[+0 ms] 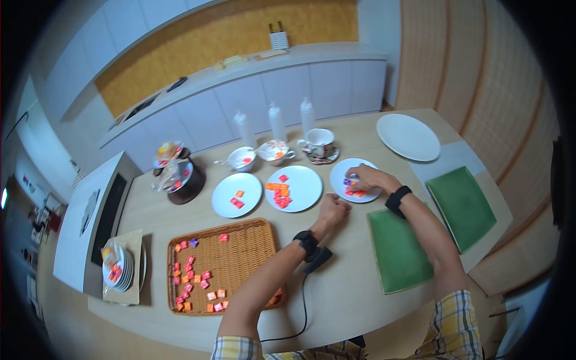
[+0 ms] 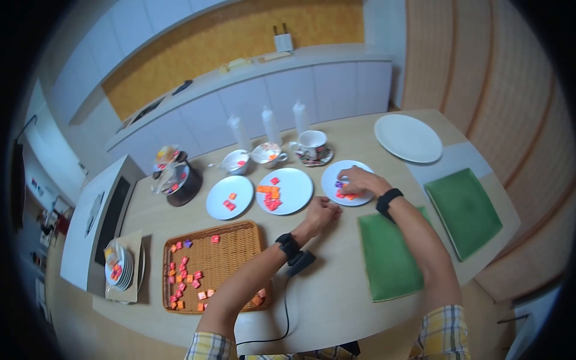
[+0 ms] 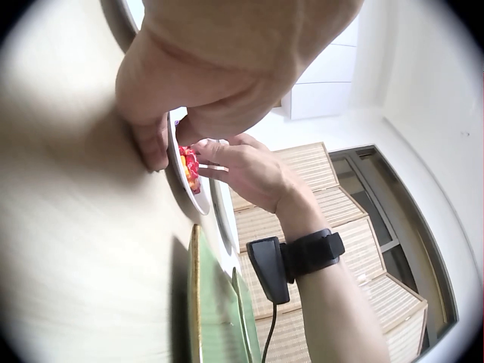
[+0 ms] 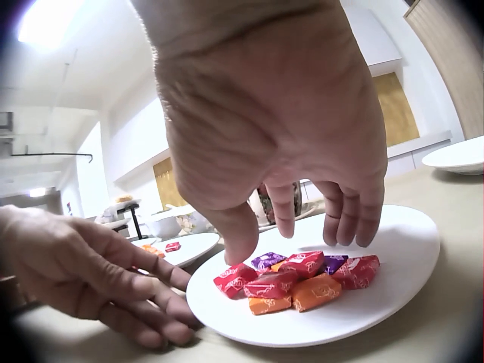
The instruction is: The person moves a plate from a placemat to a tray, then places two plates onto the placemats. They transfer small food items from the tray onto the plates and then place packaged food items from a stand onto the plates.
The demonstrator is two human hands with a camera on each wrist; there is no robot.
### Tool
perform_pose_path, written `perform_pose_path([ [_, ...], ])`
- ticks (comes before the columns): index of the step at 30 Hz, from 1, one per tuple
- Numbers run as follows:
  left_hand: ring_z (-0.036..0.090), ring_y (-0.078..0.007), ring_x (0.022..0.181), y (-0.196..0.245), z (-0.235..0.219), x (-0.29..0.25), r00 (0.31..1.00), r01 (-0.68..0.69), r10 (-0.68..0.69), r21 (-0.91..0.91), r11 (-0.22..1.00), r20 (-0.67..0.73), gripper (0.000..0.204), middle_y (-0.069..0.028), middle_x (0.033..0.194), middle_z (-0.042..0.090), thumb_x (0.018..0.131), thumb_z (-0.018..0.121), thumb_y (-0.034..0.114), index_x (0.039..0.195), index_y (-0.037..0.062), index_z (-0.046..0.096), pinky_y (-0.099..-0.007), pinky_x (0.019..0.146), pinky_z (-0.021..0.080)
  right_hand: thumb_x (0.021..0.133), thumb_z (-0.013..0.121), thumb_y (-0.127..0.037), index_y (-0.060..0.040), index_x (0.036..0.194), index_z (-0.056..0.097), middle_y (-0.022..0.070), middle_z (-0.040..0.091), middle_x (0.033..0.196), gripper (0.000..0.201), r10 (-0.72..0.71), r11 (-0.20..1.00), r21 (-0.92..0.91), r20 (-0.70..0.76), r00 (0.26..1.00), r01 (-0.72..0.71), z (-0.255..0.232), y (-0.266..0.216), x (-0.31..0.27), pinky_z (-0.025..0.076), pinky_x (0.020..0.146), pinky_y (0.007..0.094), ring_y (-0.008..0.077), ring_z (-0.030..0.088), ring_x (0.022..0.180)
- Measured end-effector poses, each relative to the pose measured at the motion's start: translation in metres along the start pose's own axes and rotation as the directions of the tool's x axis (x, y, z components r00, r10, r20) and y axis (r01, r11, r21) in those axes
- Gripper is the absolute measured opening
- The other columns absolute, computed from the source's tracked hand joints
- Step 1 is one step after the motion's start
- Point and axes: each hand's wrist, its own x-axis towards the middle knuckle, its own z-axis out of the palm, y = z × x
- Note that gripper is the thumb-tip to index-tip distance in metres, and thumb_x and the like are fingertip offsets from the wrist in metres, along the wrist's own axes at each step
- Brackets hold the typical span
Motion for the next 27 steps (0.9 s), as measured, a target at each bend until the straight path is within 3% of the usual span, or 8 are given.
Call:
perform_pose_path([
  [1,0.062,-0.0176,0.073,-0.002,-0.001,0.001,1.000,0.003,-0.004,0.032,0.999,0.007,0.042,-0.0139,0.086,0.061,0.085,0.053,0.002,0.121,-0.0110,0.034,-0.0277,0.064,0.052,0.072,0.072,-0.038,-0.0119,0.121,0.055,0.0195,0.055,0.115,0.058,-0.001,1.000,0.011,0.066,0.998,0.001,-0.003,-0.003,-0.001,0.044,0.090,0.0387,0.0325,0.054,0.104],
  [6,0.059,-0.0172,0.079,0.000,-0.008,-0.003,0.998,-0.061,0.060,0.171,0.983,0.007,0.055,-0.0133,0.091,0.059,0.084,0.060,0.009,0.125,-0.0103,0.029,-0.0268,0.069,0.050,0.072,0.072,-0.033,-0.0105,0.118,0.057,0.0174,0.059,0.111,0.053,-0.085,0.996,0.035,0.081,0.993,0.082,0.003,0.008,0.002,0.046,0.087,0.0369,0.0300,0.057,0.100],
  [9,0.058,-0.0160,0.079,0.030,-0.013,-0.027,1.000,-0.020,0.016,0.196,0.980,0.019,0.061,-0.0123,0.091,0.058,0.084,0.062,0.013,0.128,-0.0100,0.028,-0.0263,0.069,0.048,0.071,0.072,-0.030,-0.0087,0.119,0.056,0.0177,0.061,0.109,0.055,-0.115,0.992,0.057,0.081,0.990,0.111,0.005,0.014,0.005,0.048,0.083,0.0363,0.0289,0.060,0.096],
  [12,0.057,-0.0160,0.084,0.063,-0.026,-0.054,0.997,-0.003,-0.007,0.132,0.991,0.072,0.062,-0.0108,0.093,0.057,0.083,0.063,0.015,0.130,-0.0082,0.030,-0.0263,0.072,0.049,0.069,0.075,-0.030,-0.0060,0.124,0.052,0.0200,0.059,0.111,0.064,-0.003,0.998,0.058,0.051,0.999,0.000,-0.006,-0.002,-0.004,0.048,0.084,0.0374,0.0304,0.060,0.098],
  [15,0.057,-0.0160,0.087,0.086,-0.055,-0.072,0.993,-0.099,0.089,0.119,0.988,0.083,0.059,-0.0110,0.099,0.055,0.083,0.064,0.016,0.128,-0.0068,0.034,-0.0267,0.075,0.050,0.069,0.075,-0.030,-0.0048,0.124,0.051,0.0204,0.059,0.113,0.065,0.013,1.000,0.018,0.031,0.999,-0.014,-0.012,-0.011,-0.003,0.048,0.085,0.0380,0.0313,0.059,0.099],
  [19,0.057,-0.0150,0.094,0.134,-0.115,-0.121,0.981,-0.171,0.160,0.101,0.980,0.108,0.049,-0.0106,0.103,0.057,0.086,0.064,0.015,0.124,-0.0036,0.040,-0.0263,0.079,0.050,0.068,0.074,-0.022,-0.0012,0.119,0.054,0.0225,0.060,0.111,0.059,-0.075,0.997,-0.008,-0.033,0.997,0.075,-0.021,-0.037,-0.005,0.050,0.084,0.0383,0.0336,0.061,0.097],
  [23,0.059,-0.0144,0.094,0.155,-0.181,-0.171,0.975,-0.203,0.196,0.061,0.977,0.104,0.038,-0.0085,0.104,0.059,0.089,0.061,0.013,0.120,-0.0017,0.046,-0.0264,0.080,0.050,0.070,0.072,-0.017,0.0018,0.115,0.055,0.0212,0.063,0.103,0.052,-0.199,0.980,-0.002,-0.040,0.979,0.199,-0.024,-0.089,-0.010,0.050,0.082,0.0376,0.0323,0.063,0.092],
  [27,0.059,-0.0146,0.097,0.154,-0.246,-0.211,0.962,-0.272,0.268,0.087,0.958,0.054,0.036,-0.0083,0.107,0.058,0.089,0.061,0.015,0.119,-0.0015,0.049,-0.0263,0.081,0.050,0.072,0.071,-0.011,0.0037,0.111,0.056,0.0180,0.064,0.090,0.044,-0.295,0.945,0.124,-0.075,0.953,0.302,-0.010,-0.156,-0.016,0.050,0.077,0.0359,0.0288,0.063,0.084],
])
